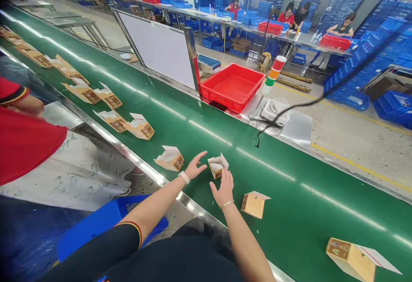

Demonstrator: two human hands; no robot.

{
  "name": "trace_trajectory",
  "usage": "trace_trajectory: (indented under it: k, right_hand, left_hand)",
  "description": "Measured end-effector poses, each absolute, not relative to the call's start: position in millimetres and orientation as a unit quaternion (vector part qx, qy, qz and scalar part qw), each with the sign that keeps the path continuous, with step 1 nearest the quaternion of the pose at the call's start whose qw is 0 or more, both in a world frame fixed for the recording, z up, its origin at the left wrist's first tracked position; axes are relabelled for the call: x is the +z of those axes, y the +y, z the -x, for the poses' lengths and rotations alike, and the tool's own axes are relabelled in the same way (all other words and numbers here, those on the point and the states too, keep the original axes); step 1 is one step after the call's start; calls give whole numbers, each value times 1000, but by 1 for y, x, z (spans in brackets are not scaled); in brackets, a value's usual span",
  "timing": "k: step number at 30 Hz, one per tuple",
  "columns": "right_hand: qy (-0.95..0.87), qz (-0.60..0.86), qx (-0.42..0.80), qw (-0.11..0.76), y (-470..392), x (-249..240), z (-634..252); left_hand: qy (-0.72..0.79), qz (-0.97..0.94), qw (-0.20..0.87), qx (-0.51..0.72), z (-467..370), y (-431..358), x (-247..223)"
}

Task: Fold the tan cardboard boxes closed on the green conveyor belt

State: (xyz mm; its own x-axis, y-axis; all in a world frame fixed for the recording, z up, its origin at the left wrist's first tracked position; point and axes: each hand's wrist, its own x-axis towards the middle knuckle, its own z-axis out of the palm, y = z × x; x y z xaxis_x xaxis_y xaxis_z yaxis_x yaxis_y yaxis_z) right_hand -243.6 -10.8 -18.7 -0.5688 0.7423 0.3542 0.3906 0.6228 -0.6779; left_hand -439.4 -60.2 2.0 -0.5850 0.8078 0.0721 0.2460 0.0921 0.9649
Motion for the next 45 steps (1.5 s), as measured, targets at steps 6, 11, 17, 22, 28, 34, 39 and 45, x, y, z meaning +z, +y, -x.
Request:
trace_trajectory:
  k: [6, 11, 17, 22, 28, 34, 39, 45]
  right_hand:
    - [-875, 349, 173, 289, 37, -36, 230]
    - [-893, 293, 200, 279, 46, -19, 214]
    - [-889, 266, 270, 257, 42, -8, 211]
    - [-811, 355, 308, 349, 49, -11, 208]
    - [-592, 565, 384, 427, 53, -26, 224]
    - [-535, 585, 424, 438, 43, -34, 224]
    - [-501, 602, 465, 412, 45, -42, 220]
    - [-482, 625, 482, 380, 57, -50, 208]
  left_hand:
    - [597, -628, 292, 406, 427, -52, -6]
    - [584, -654, 282, 388, 406, -46, -12]
    - [594, -650, 296, 371, 385, -29, -3]
    - [592, -610, 322, 417, 376, -10, -3]
    - [589, -517, 368, 501, 364, 1, -17]
    - [636, -351, 424, 541, 354, 4, -18]
    - [641, -308, 525, 467, 344, 22, -14]
    - [667, -278, 517, 460, 316, 27, -10]
